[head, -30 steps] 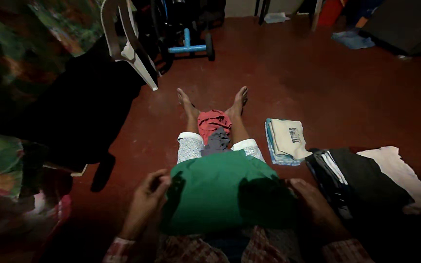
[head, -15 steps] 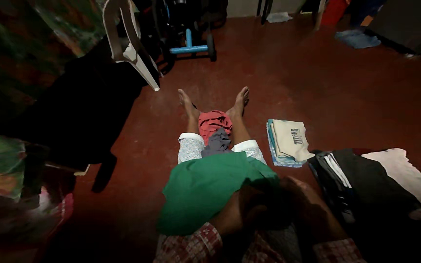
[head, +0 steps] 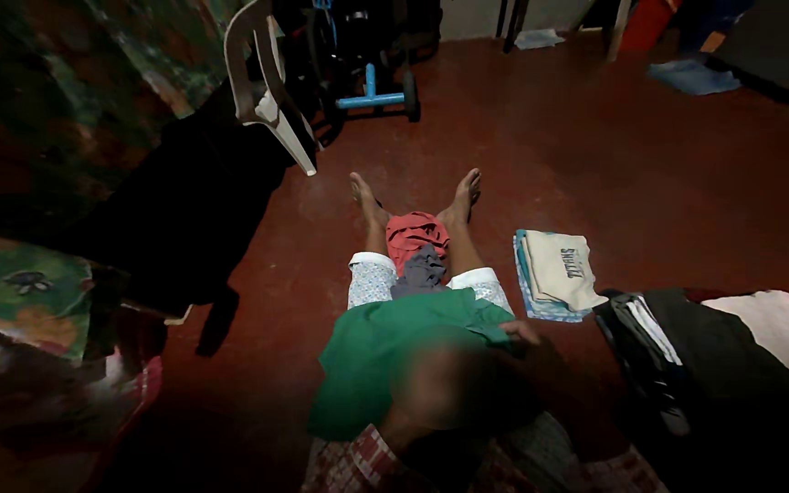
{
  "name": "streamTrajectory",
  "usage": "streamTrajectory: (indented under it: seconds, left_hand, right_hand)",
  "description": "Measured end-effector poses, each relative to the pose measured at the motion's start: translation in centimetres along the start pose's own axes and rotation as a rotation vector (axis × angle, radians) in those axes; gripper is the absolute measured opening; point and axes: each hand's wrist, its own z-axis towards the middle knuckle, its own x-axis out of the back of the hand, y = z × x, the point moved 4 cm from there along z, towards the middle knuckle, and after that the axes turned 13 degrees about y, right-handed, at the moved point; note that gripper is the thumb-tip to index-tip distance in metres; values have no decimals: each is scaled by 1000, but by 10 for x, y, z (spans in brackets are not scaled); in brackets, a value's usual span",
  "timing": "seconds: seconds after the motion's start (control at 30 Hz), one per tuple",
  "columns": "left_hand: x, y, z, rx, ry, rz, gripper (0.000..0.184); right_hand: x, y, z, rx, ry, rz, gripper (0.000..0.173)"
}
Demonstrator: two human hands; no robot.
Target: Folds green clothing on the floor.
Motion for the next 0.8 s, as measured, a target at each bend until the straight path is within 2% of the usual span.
streamTrajectory:
  seconds: [0.1, 0.23, 0.33, 0.43, 0.57, 0.67, 0.7, 0.8]
  left_hand:
    - [2, -2, -7, -62, -49, 16, 10]
    - [5, -4, -12, -106, -61, -16, 10]
    - [9, -5, -11, -104, -51, -44, 17]
    - [13, -12, -10, 12, -12, 1, 22]
    - [9, -30, -12, 440, -62, -71, 36]
    - [-1, -39, -18, 661, -174, -252, 45]
    - [-2, -40, -18, 670, -205, -313, 50]
    - [0, -29, -15, 553, -198, -441, 65]
  right_hand:
    - [-1, -2, -1, -67, -83, -335, 43]
    - [4, 7, -3, -83, -62, -401, 34]
    - [10, 13, -3, -79, 71, -239, 35]
    - [17, 17, -4, -127, 167, -53, 34]
    - [20, 21, -6, -156, 184, 51, 28]
    - [13, 29, -7, -152, 209, 385, 17]
    - [10, 27, -7, -180, 176, 491, 14]
    - [5, 23, -9, -181, 79, 663, 27]
